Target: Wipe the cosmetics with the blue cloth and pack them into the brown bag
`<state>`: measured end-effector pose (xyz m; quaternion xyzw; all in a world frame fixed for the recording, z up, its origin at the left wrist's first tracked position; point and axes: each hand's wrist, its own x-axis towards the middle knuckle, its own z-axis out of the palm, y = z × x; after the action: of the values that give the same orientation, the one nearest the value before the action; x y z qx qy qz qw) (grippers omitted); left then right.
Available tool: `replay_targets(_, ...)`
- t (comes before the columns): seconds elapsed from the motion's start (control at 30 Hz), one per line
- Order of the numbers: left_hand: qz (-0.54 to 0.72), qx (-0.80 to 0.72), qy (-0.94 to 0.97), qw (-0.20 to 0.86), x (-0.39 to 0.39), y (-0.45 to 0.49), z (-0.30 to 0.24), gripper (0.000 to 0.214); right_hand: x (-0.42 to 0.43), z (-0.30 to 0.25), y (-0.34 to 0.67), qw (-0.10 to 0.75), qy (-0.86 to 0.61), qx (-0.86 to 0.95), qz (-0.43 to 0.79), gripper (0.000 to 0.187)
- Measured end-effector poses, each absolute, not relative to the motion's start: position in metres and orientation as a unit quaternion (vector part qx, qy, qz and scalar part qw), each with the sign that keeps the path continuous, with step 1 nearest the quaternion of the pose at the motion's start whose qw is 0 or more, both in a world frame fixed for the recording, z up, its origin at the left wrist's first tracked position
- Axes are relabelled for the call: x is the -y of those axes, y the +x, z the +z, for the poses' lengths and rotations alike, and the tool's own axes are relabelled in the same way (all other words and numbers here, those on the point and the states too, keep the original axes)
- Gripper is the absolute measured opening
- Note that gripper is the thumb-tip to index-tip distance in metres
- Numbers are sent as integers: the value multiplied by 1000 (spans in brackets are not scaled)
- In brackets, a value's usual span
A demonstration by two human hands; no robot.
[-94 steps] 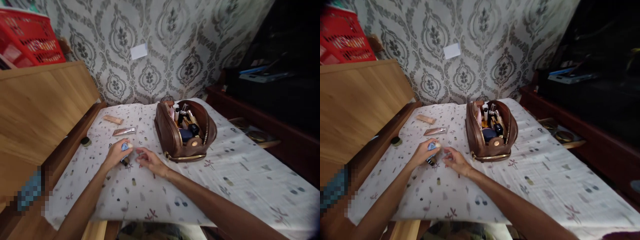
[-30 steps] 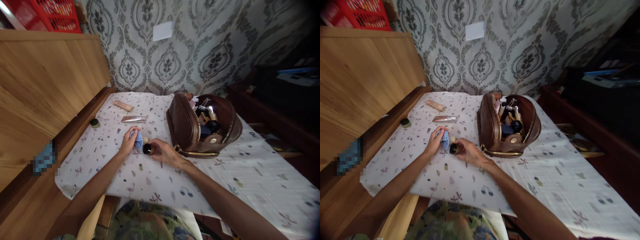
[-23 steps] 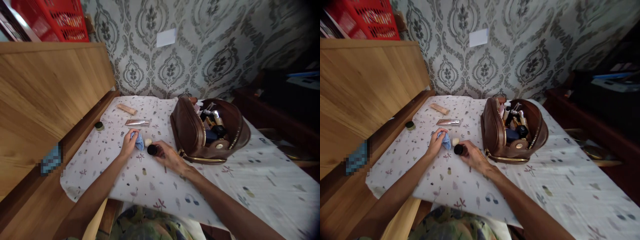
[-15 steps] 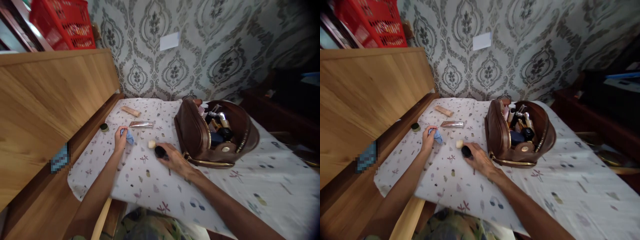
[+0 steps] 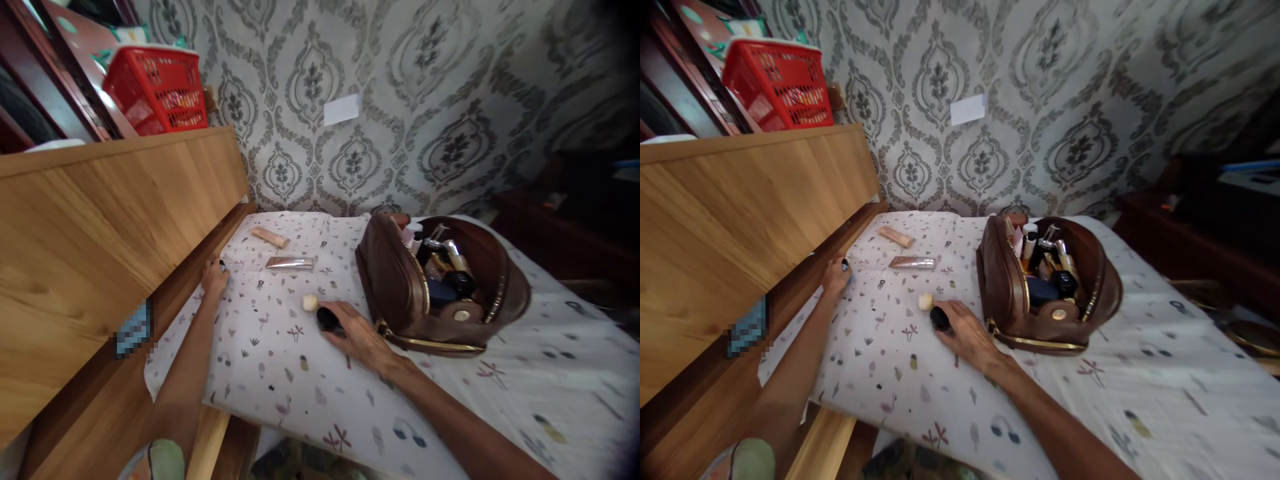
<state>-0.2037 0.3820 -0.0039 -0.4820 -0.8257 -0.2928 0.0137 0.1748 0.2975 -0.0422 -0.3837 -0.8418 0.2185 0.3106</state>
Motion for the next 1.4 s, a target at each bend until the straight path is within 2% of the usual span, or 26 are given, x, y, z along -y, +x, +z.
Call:
replay_targets(0.17, -259, 828, -495, 40, -375, -201, -1, 36, -295, -38, 175, 301, -389, 843, 220, 53)
replay_targets(0.33, -271, 787, -552, 47, -363, -175, 0, 39, -293, -34, 175, 291, -388, 844, 227, 55)
replay_targets(0.57, -298, 665, -682, -52, -364, -114, -16, 42, -292, -37, 175, 287, -368, 850, 245, 71)
replay_targets(0.73, -327, 579, -736, -127, -375, -76, -15, 44, -291, -35, 176, 272, -336, 860, 272, 72)
replay_targets(0.87, -349, 502, -766, -199, -380, -47, -11, 42, -290, -34, 176, 316, -312, 843, 304, 59)
replay_targets(0.97, -358, 456, -773, -257, -377, -27, -11, 40, -295, -39, 175, 393, -382, 771, 325, 36)
replay_targets(1.03, -363, 434, -771, -293, -373, -17, -13, 40, -300, -45, 175, 441, -438, 716, 319, 31)
replay_targets(1.1, -369, 418, -767, -317, -369, -11, -16, 40, -305, -51, 175, 466, -460, 690, 309, 35)
replay_targets(1.23, -384, 408, -760, -328, -365, -6, -19, 36, -311, -59, 176, 452, -453, 712, 288, 51)
replay_targets(1.4, -395, 411, -757, -320, -357, -3, -12, 28, -314, -59, 175, 439, -444, 731, 275, 54)
